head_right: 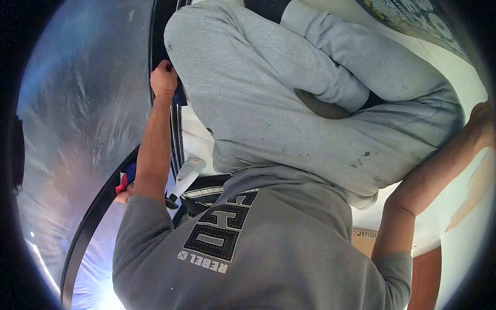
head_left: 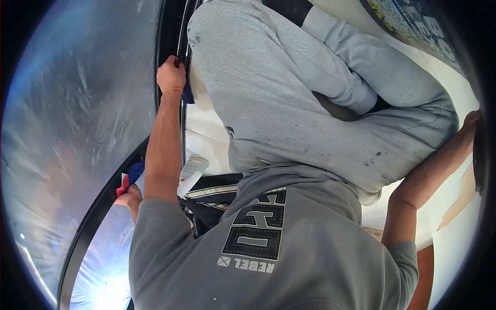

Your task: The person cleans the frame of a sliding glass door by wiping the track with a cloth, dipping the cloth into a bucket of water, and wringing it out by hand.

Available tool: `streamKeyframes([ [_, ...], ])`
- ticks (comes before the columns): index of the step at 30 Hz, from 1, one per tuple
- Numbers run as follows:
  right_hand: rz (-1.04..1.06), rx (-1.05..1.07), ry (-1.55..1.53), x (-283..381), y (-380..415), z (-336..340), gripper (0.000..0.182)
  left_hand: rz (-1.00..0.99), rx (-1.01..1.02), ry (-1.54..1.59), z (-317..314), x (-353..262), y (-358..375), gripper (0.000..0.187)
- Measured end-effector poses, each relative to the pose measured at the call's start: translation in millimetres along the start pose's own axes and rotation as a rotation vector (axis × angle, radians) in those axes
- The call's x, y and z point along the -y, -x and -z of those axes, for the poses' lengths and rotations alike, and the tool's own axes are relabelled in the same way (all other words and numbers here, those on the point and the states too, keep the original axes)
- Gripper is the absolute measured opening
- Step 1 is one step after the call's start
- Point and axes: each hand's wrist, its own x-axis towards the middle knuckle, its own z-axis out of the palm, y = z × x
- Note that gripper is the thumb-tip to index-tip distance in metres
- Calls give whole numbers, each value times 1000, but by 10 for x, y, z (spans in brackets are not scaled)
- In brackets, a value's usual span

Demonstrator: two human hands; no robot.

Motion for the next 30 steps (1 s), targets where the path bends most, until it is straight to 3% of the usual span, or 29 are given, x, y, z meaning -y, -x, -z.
streamKeyframes([
  [2,85,-4,32,39,7,-27,48,15,-3,83,9,-46,-31,17],
  [6,-15,-32,-27,23,118,-113,47,31,-44,52,188,-23,-41,16],
  [11,65,26,5,-57,4,27,46,8,-182,173,118,-231,-111,17],
  [17,66,18,-41,-27,11,-6,44,-16,23,101,110,-13,-61,17],
  [23,8,-11,-41,-24,6,-6,43,34,38,-54,119,-207,-142,17],
  [30,39,-7,-19,-15,13,-12,43,53,-84,94,44,-194,-88,16],
])
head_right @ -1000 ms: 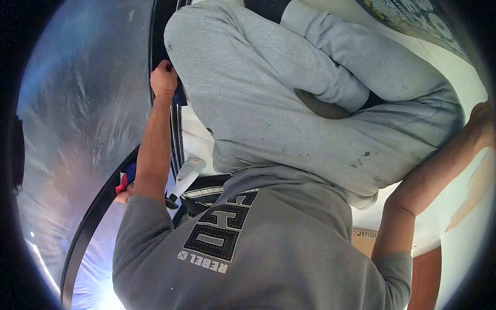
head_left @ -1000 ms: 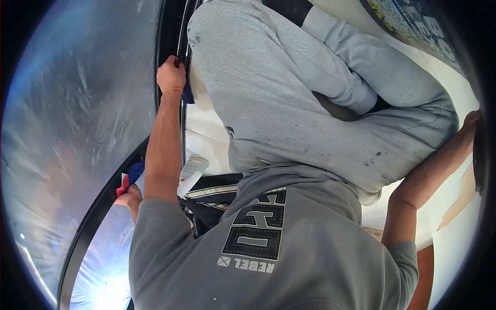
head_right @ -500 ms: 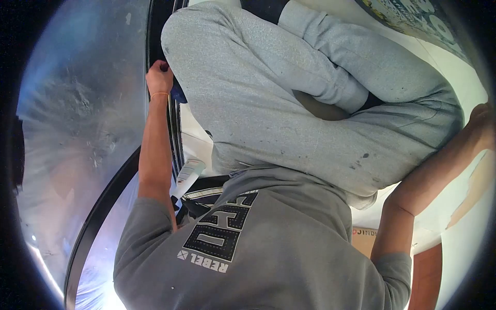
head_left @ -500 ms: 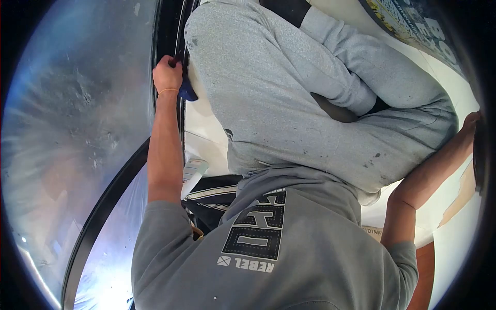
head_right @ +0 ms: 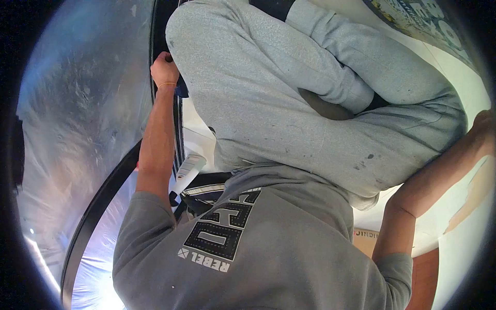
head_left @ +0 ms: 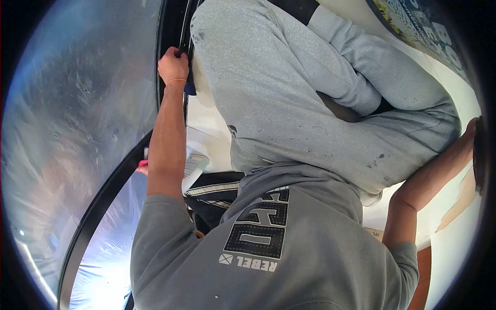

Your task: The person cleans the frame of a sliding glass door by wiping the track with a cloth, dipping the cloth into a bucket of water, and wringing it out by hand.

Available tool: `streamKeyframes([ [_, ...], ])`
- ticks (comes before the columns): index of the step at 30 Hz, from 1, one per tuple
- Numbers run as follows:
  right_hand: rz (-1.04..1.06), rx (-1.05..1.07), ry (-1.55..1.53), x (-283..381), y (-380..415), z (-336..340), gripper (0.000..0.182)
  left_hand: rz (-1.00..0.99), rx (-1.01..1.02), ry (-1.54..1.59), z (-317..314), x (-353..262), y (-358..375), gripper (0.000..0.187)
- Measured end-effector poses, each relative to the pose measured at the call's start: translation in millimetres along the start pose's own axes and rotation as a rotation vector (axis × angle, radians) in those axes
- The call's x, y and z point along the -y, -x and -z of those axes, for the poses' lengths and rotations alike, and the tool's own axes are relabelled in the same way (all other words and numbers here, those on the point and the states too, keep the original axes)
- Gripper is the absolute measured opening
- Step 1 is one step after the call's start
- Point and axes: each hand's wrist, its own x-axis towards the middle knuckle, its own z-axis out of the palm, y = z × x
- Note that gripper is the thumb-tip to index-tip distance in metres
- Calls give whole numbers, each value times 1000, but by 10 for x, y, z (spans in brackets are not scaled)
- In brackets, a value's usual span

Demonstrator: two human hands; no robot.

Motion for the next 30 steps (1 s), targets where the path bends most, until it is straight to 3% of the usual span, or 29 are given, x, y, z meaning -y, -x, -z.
streamKeyframes([
  [9,-8,-37,-26,3,-2,-29,40,62,-83,64,22,-63,7,18],
  [14,-35,-41,-1,-33,-36,13,40,-39,-241,247,-13,199,224,28],
  [18,-27,-57,-44,15,12,-34,40,19,-189,231,45,267,401,34],
  [21,-42,-51,-48,4,7,-36,41,113,-305,292,2,150,514,36],
  [22,-50,-52,-50,7,1,-42,41,152,-241,414,-90,219,526,40],
  [25,-28,-38,-18,-12,-13,-7,42,154,-99,385,-172,205,542,44],
  [30,-2,-32,24,-21,-19,12,43,84,-33,175,-181,95,667,51],
])
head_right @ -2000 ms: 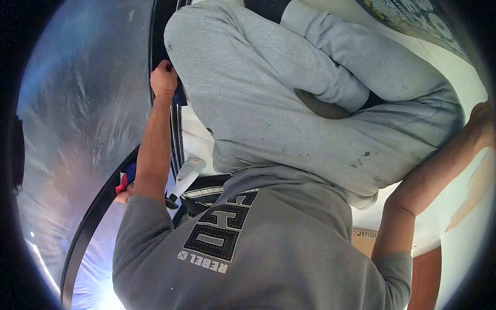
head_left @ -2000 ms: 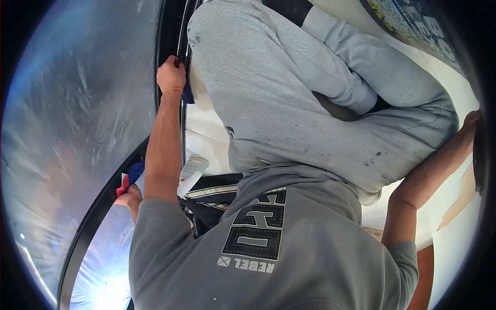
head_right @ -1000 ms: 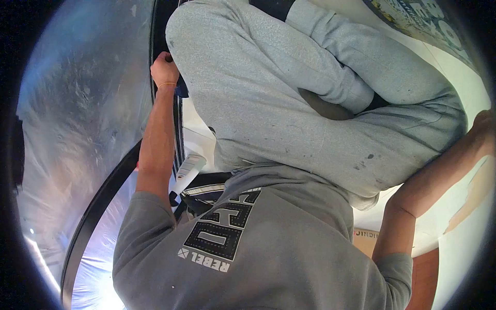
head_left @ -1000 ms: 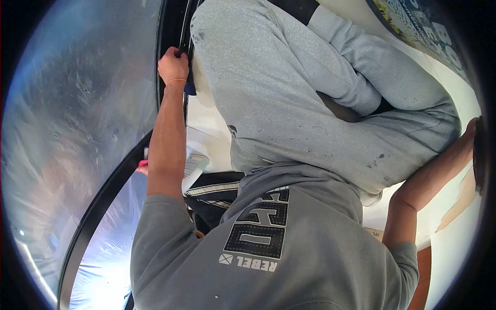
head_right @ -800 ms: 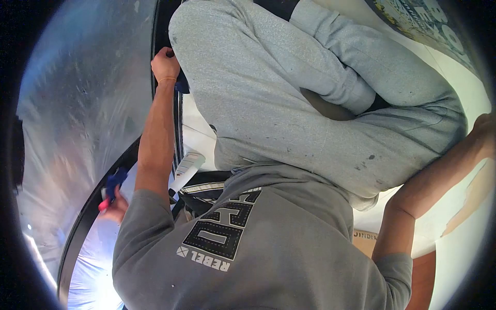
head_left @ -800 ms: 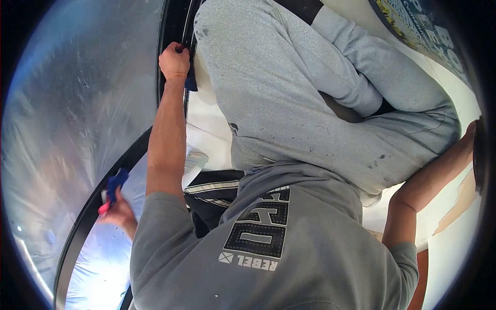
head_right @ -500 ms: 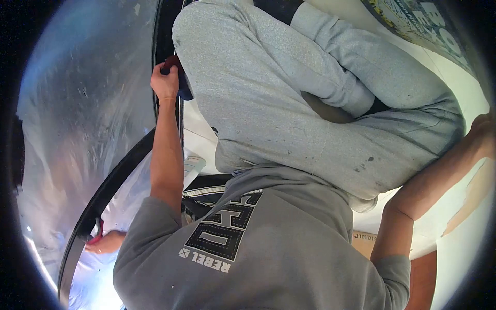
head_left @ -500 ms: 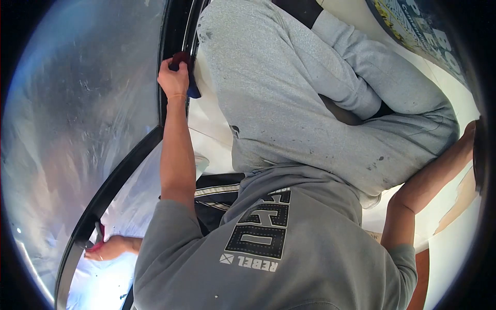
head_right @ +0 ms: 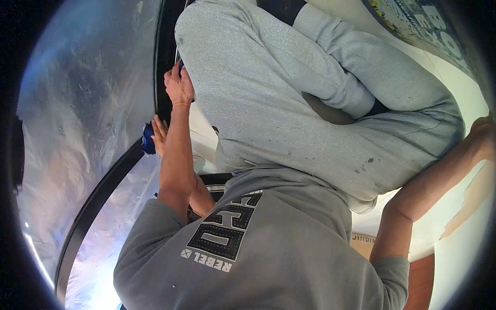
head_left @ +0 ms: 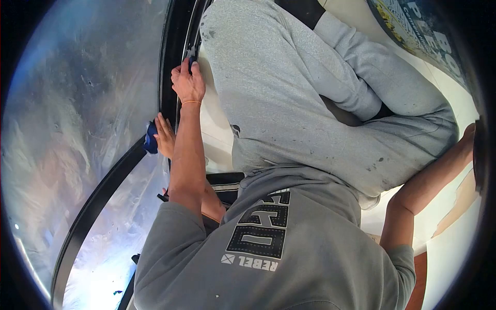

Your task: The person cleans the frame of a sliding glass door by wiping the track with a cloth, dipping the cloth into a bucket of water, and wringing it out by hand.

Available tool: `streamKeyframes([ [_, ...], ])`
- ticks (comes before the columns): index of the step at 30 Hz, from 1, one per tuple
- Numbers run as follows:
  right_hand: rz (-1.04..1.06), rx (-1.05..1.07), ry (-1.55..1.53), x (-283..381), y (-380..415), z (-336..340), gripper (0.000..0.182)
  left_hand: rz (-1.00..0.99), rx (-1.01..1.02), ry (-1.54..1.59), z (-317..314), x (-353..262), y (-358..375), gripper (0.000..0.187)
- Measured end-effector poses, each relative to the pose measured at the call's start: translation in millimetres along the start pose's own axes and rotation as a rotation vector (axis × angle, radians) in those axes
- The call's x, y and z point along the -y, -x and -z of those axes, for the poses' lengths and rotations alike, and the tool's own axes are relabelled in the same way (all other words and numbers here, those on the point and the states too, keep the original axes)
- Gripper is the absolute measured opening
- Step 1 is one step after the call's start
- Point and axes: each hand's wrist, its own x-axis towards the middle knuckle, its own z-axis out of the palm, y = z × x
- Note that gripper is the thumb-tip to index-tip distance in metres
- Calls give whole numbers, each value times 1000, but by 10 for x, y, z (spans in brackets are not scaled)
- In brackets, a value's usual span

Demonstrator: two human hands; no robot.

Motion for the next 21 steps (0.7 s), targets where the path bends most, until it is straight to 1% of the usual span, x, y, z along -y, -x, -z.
streamKeyframes([
  [3,-35,-2,-41,42,30,-47,43,58,40,-207,99,-120,32,52],
  [6,-31,0,-38,15,3,-18,43,141,145,-248,155,-174,-37,52],
  [10,-6,11,-24,5,-5,-6,42,97,287,-334,44,80,-196,56],
  [13,-24,-8,-40,38,11,-30,41,-90,381,-403,-76,207,-357,57],
  [14,-30,-17,-48,43,12,-39,41,37,250,-282,-168,197,-297,53],
  [17,-51,-62,-75,27,-2,-59,40,78,135,-177,-230,93,-285,50],
  [18,-32,-38,-85,20,-5,-48,39,70,129,-168,-200,19,-295,46],
  [20,-2,14,-112,10,8,-32,38,80,107,-134,-180,-100,-339,46],
  [21,-20,3,-110,15,7,-28,38,86,93,-119,-199,-129,-366,46],
])
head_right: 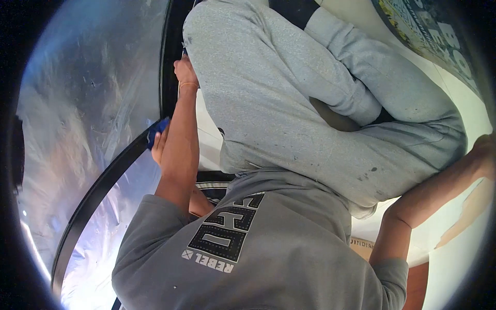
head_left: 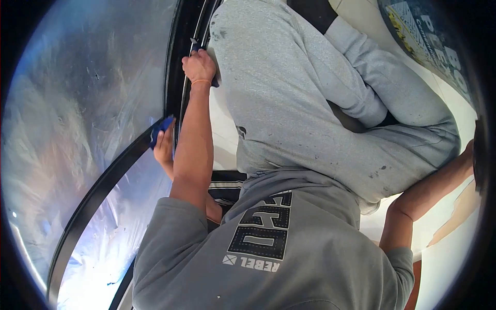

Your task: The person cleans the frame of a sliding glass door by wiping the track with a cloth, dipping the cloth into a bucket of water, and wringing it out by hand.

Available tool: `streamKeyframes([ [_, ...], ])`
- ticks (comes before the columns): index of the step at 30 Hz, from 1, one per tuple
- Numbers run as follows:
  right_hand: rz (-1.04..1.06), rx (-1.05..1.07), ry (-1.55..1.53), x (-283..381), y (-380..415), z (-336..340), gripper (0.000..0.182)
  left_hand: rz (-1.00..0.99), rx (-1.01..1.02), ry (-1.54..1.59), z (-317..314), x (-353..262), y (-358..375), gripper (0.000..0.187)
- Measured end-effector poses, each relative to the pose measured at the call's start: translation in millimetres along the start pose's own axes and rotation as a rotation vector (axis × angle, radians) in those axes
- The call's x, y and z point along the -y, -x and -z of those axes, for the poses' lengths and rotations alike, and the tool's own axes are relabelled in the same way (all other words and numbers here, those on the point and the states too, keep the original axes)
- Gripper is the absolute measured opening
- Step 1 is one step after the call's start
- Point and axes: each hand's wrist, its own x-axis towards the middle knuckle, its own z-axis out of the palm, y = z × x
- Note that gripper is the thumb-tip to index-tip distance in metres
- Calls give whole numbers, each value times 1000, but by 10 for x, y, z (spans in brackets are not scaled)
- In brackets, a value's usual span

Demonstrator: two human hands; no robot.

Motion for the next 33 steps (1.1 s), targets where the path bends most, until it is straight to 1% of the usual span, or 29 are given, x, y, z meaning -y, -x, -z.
streamKeyframes([
  [2,-34,-27,3,4,-13,7,38,-40,-79,-26,-53,-61,-26,43],
  [5,30,-40,33,-87,-45,50,39,-107,-169,-7,-174,-196,-182,40],
  [6,50,-34,55,-90,-49,47,39,-80,-177,56,-138,-248,-114,39],
  [8,-5,-24,54,-7,-20,1,39,-29,-223,185,62,-500,-11,38],
  [9,-33,-27,55,20,-1,-12,39,-98,-275,155,101,-482,83,32],
  [10,-11,-10,34,7,-4,-21,39,-60,-275,288,200,-513,236,27],
  [12,31,31,7,-26,-14,15,39,-167,-343,105,98,-224,392,24],
  [14,30,4,27,-39,-19,24,38,-77,-447,69,107,-22,537,23],
  [16,30,0,24,-41,-21,1,37,-18,-445,-9,255,122,601,22],
  [17,30,4,16,-41,-25,11,37,33,-392,-73,287,187,591,21],
  [20,19,27,-5,-87,-50,60,35,-75,-398,-198,327,166,497,23],
  [21,15,35,-4,-71,-53,64,35,-37,-282,-199,304,123,454,29],
  [24,13,-50,12,-28,-32,-30,34,138,-186,1,144,41,357,33],
  [25,16,-37,30,-25,-31,-6,33,202,-103,44,164,37,337,36],
  [28,13,-14,42,-20,-19,8,33,271,-50,26,133,28,265,35],
  [31,14,-25,-6,-64,-33,2,34,357,-109,25,68,-115,157,34],
  [33,42,-6,-27,-103,-50,45,35,339,-128,40,110,-326,116,33],
])
